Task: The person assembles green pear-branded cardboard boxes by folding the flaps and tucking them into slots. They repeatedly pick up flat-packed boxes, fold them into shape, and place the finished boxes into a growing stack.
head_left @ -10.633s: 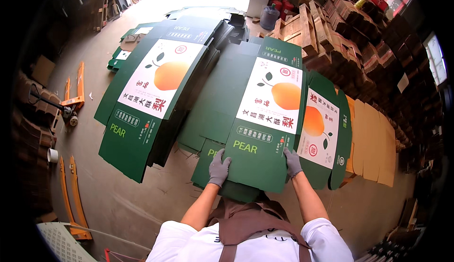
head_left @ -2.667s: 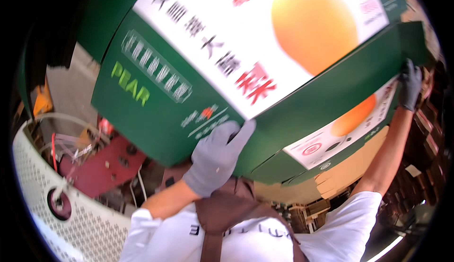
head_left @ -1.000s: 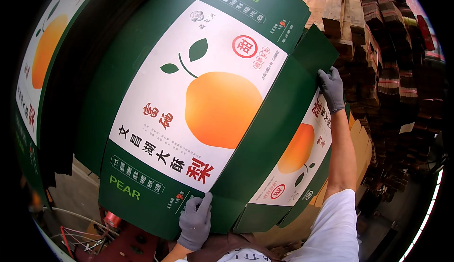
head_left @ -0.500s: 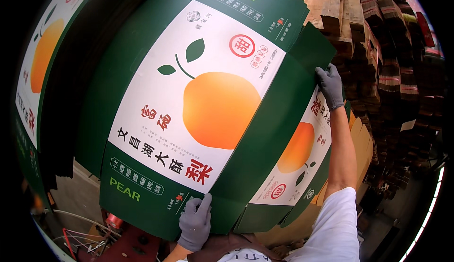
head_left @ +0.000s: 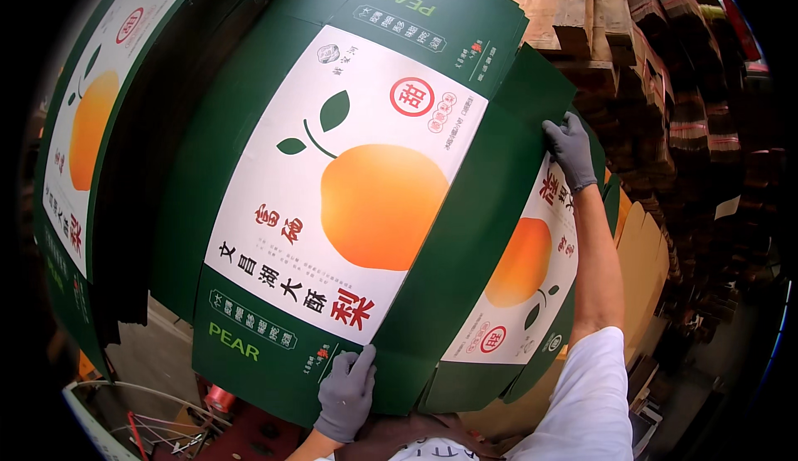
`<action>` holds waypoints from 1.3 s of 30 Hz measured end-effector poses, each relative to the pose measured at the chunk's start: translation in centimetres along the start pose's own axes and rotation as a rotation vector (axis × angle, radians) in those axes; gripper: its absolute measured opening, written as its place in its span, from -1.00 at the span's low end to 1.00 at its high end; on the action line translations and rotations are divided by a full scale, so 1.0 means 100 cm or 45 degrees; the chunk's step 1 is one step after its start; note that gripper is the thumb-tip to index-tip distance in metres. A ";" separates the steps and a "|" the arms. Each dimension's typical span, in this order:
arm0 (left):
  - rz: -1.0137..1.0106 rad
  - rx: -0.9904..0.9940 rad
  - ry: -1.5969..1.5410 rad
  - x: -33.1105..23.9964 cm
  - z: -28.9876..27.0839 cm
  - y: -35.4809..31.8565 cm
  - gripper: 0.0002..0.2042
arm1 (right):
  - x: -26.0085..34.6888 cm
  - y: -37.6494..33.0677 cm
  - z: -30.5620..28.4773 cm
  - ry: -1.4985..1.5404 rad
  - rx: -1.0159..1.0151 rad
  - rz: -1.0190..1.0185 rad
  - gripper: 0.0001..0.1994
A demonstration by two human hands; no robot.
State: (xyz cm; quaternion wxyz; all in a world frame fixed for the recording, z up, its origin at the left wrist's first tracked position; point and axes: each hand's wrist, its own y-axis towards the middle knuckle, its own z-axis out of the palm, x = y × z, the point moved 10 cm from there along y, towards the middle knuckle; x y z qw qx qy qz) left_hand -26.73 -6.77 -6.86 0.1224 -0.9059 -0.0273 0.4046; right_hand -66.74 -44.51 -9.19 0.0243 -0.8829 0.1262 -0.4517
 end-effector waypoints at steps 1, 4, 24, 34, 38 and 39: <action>0.005 -0.010 0.007 0.000 0.000 0.000 -0.59 | 0.000 -0.001 0.000 0.002 -0.004 0.000 -0.63; 0.003 -0.016 0.020 0.000 0.002 -0.001 -0.60 | 0.000 -0.002 0.000 0.006 -0.012 -0.010 -0.63; -0.008 0.008 -0.022 0.005 0.003 -0.002 -0.58 | -0.019 0.004 0.004 0.156 0.023 -0.021 -0.63; -0.002 0.009 -0.034 0.003 0.003 -0.002 -0.59 | 0.069 -0.046 0.004 -0.814 -0.544 -0.530 -0.50; -0.002 0.005 -0.049 0.005 0.003 -0.001 -0.58 | 0.127 -0.089 0.082 -0.790 -0.147 -0.938 -0.54; -0.003 0.005 -0.054 0.005 0.003 -0.002 -0.58 | 0.130 -0.093 0.095 -0.793 -0.092 -0.957 -0.54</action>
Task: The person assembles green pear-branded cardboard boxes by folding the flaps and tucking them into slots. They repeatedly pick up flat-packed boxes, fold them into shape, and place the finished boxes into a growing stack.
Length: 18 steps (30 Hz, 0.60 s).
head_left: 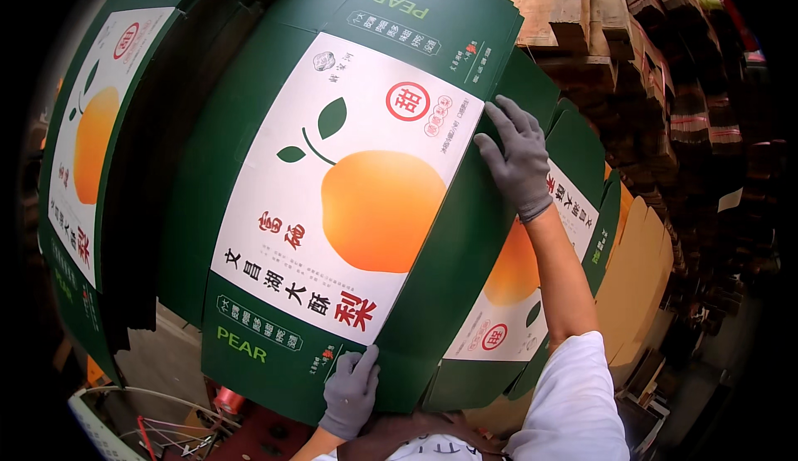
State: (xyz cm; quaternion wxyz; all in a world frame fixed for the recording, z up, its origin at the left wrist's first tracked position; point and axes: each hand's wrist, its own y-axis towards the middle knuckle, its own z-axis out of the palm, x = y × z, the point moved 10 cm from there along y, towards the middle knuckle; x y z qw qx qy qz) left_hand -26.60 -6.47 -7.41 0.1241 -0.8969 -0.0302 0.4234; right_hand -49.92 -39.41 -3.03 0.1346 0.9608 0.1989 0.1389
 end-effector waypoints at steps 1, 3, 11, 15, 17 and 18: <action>-0.002 -0.001 -0.005 0.000 0.000 0.000 -0.59 | -0.001 -0.002 0.005 0.004 0.019 0.019 -0.54; -0.003 -0.004 -0.005 0.001 0.000 0.000 -0.59 | -0.006 -0.006 0.020 0.017 0.054 0.050 -0.53; 0.029 -0.010 -0.049 0.000 -0.003 -0.001 -0.59 | 0.001 -0.004 0.023 -0.045 0.067 0.001 -0.56; 0.034 -0.038 -0.050 0.000 -0.003 -0.003 -0.60 | 0.001 0.002 0.023 -0.061 0.086 0.017 -0.57; 0.029 -0.027 -0.071 0.000 -0.002 0.003 -0.60 | -0.002 0.001 0.023 -0.060 0.090 0.022 -0.57; 0.050 -0.035 -0.062 -0.001 -0.002 0.001 -0.61 | -0.003 0.000 0.025 -0.064 0.097 0.025 -0.56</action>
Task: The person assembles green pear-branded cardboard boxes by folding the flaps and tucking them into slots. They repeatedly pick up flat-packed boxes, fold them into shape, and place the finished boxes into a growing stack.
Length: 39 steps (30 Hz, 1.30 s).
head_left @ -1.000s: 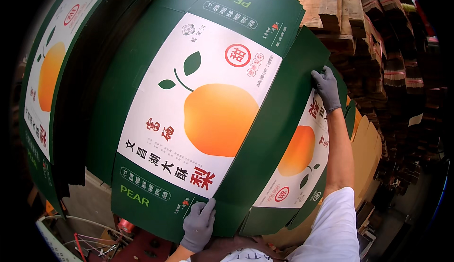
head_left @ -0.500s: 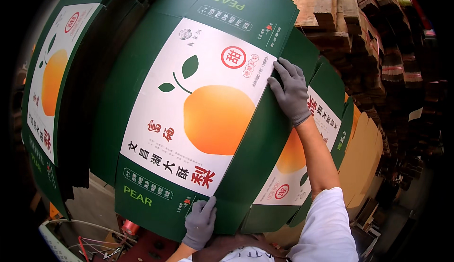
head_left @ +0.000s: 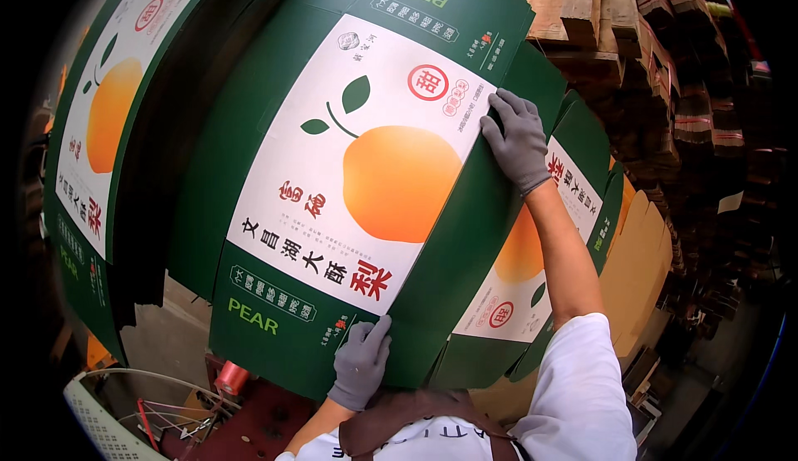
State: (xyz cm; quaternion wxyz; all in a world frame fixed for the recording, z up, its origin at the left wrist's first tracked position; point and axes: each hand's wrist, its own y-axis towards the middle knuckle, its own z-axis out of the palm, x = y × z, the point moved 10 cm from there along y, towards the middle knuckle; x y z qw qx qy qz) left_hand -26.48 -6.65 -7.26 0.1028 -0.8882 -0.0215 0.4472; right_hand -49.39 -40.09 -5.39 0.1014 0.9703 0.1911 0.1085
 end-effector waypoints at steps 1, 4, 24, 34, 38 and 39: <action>0.001 -0.008 -0.008 0.001 -0.001 -0.001 -0.61 | 0.000 -0.002 0.002 -0.004 0.007 0.003 -0.55; 0.007 -0.027 -0.039 0.002 -0.001 -0.002 -0.61 | -0.002 -0.009 0.008 0.084 0.043 0.079 -0.49; 0.006 0.033 -0.023 0.008 0.003 0.000 -0.62 | -0.001 0.031 0.053 -0.120 0.095 0.216 -0.38; 0.055 0.030 -0.135 0.015 0.006 -0.002 -0.62 | -0.021 0.061 0.057 -0.386 0.159 0.372 -0.36; 0.059 -0.019 -0.154 0.013 0.004 -0.003 -0.65 | 0.021 0.035 0.052 -0.335 0.159 0.320 -0.36; 0.069 -0.037 -0.159 0.012 0.003 -0.002 -0.66 | 0.035 0.027 0.051 -0.312 0.151 0.298 -0.35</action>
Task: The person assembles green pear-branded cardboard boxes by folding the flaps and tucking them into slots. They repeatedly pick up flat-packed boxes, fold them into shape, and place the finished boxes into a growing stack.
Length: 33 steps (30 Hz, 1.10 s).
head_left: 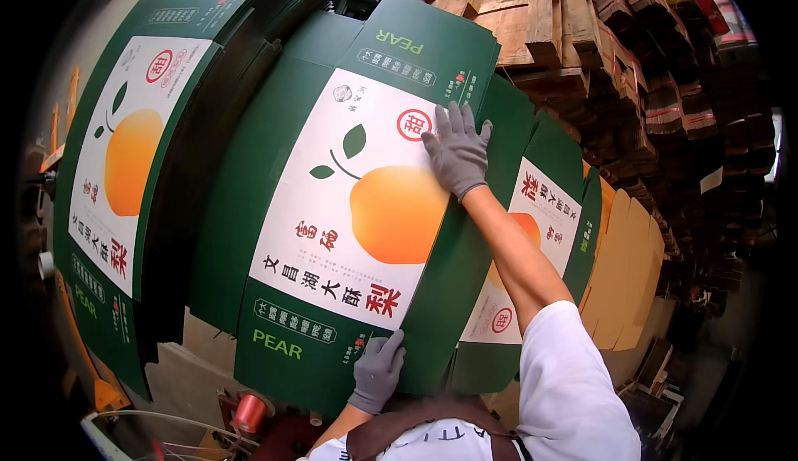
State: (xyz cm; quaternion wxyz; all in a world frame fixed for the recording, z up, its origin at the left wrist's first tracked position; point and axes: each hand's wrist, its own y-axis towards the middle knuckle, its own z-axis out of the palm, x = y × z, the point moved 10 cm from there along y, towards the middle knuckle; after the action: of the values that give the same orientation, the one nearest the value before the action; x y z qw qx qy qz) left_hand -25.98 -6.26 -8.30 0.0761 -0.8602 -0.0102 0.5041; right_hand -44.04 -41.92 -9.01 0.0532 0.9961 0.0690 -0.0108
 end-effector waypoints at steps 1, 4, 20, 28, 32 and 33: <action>0.010 -0.025 0.000 -0.003 -0.002 0.000 -0.67 | 0.010 -0.013 -0.002 0.008 0.019 -0.024 -0.34; 0.018 -0.071 -0.012 0.001 -0.005 -0.004 -0.66 | 0.049 -0.053 -0.010 0.043 0.042 -0.110 -0.32; -0.026 -0.206 -0.164 0.023 0.017 -0.010 -0.73 | 0.151 -0.226 -0.030 0.279 0.077 -0.328 -0.36; 0.081 -0.793 1.063 0.016 -0.280 -0.003 -0.40 | 0.119 -0.231 -0.012 0.186 0.154 -0.265 -0.29; -0.443 -0.540 1.421 0.149 -0.411 -0.042 -0.19 | 0.138 -0.236 -0.009 0.098 0.209 -0.320 -0.27; -0.471 -0.506 1.368 0.156 -0.413 -0.038 -0.20 | 0.138 -0.237 -0.011 0.060 0.216 -0.325 -0.28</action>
State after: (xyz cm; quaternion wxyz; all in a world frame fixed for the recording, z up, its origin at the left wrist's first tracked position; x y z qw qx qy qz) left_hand 17.79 -6.04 -1.47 -0.0054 -0.9762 -0.2138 -0.0344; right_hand -33.67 -16.59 -10.78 -0.0345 0.9802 0.1950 0.0003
